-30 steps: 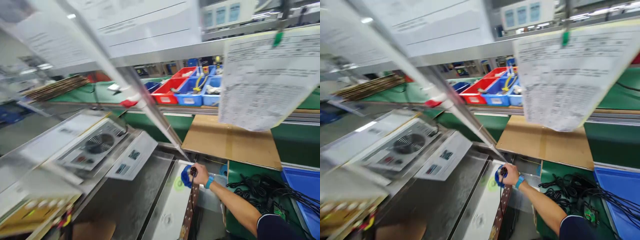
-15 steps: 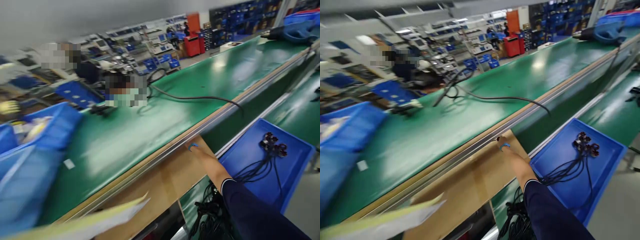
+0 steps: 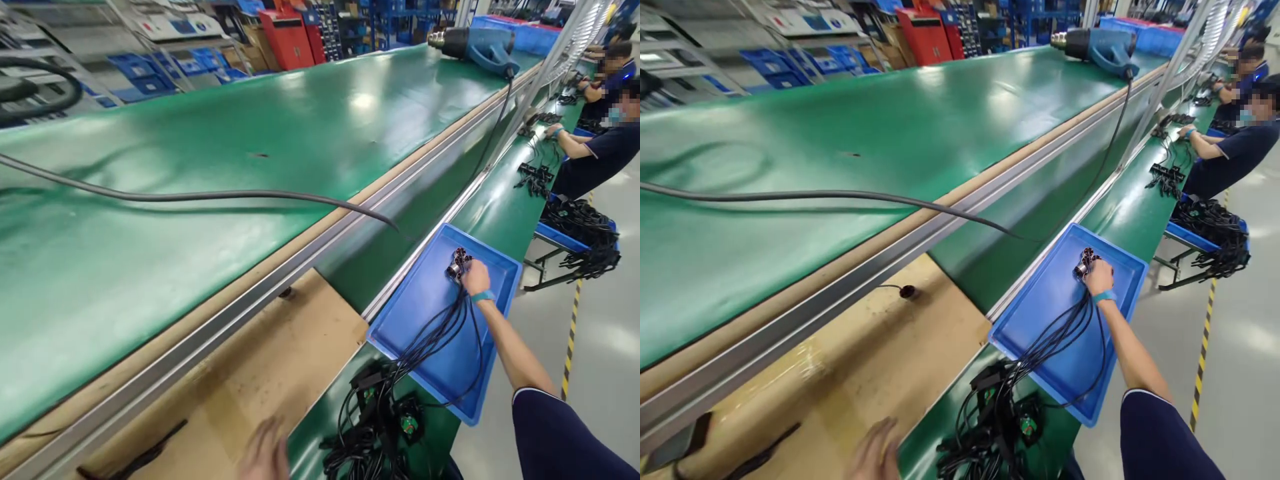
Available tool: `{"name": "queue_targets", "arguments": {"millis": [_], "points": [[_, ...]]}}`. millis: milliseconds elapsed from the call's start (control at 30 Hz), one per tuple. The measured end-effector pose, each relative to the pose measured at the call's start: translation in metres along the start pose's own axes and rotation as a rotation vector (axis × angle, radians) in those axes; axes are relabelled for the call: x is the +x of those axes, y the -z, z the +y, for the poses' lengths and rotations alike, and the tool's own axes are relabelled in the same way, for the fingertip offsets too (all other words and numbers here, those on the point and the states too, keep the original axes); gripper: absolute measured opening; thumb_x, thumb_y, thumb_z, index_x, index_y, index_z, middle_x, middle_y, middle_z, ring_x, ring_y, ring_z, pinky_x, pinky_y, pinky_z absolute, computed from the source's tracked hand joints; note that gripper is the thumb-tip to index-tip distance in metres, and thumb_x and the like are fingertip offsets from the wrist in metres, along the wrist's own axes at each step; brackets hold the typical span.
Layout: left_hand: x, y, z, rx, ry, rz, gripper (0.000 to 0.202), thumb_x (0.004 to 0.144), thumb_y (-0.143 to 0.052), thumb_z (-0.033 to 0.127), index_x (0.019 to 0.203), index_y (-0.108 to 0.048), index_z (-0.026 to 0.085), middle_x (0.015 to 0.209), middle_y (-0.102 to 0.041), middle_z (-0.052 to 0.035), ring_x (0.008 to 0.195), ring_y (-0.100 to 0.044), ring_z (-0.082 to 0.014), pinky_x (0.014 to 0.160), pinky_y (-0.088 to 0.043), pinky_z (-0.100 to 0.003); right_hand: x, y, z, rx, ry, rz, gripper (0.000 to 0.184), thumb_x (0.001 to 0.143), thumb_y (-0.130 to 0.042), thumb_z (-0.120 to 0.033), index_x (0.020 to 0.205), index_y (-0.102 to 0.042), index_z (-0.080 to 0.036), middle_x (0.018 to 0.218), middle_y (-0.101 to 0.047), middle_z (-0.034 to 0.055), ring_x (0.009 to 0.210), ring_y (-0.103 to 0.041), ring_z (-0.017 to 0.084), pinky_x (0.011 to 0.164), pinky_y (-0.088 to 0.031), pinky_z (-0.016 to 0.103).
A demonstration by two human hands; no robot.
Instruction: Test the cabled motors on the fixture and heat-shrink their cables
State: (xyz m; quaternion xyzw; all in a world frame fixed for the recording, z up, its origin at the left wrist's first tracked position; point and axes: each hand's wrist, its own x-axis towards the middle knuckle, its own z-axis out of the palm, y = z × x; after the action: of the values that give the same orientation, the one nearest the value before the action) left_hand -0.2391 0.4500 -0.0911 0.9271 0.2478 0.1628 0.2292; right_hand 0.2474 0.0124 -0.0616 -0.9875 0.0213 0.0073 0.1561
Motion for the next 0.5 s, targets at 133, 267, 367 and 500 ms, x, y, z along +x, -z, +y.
{"name": "queue_targets", "arguments": {"millis": [133, 267, 367, 500], "points": [[-0.048, -0.055, 0.072, -0.099, -0.006, -0.146, 0.033, 0.100, -0.048, 0.037, 0.120, -0.072, 0.028, 0.130, -0.076, -0.0088, 0.125, -0.070, -0.0301, 0.114, -0.057, -0.052, 0.010, 0.005, 0.086, -0.194, -0.055, -0.244, 0.046, 0.087, -0.063, -0.014, 0.132, -0.058, -0.007, 0.123, -0.060, 0.0227, 0.103, -0.063, 0.026, 0.092, -0.046, 0.037], [-0.066, -0.085, 0.117, -0.165, 0.105, -0.291, 0.043, 0.102, -0.044, 0.041, 0.126, -0.071, 0.019, 0.143, -0.068, -0.0169, 0.135, -0.065, -0.0329, 0.117, -0.054, -0.055, -0.011, -0.019, 0.103, -0.081, -0.049, -0.161, 0.034, 0.091, -0.061, -0.027, 0.122, -0.059, -0.013, 0.115, -0.061, 0.0155, 0.091, -0.061, 0.022, 0.083, -0.045, 0.034], [-0.071, -0.091, 0.128, -0.237, 0.218, -0.300, 0.046, 0.102, -0.043, 0.043, 0.130, -0.068, 0.014, 0.151, -0.059, -0.0212, 0.142, -0.059, -0.0338, 0.122, -0.049, -0.055, -0.032, -0.012, 0.101, 0.066, -0.044, 0.108, 0.017, 0.089, -0.058, -0.036, 0.093, -0.056, -0.020, 0.101, -0.061, 0.0114, 0.095, -0.059, 0.024, 0.084, -0.047, 0.037], [-0.077, -0.090, 0.129, -0.417, 0.416, -0.288, 0.058, 0.098, -0.050, 0.047, 0.147, -0.051, 0.015, 0.145, -0.062, -0.0219, 0.116, -0.073, -0.0296, 0.108, -0.058, -0.051, -0.050, 0.054, 0.069, 0.281, 0.045, 0.646, 0.032, 0.088, -0.058, -0.056, 0.081, -0.043, -0.028, 0.088, -0.058, 0.0109, 0.086, -0.060, 0.025, 0.079, -0.051, 0.043]]}}
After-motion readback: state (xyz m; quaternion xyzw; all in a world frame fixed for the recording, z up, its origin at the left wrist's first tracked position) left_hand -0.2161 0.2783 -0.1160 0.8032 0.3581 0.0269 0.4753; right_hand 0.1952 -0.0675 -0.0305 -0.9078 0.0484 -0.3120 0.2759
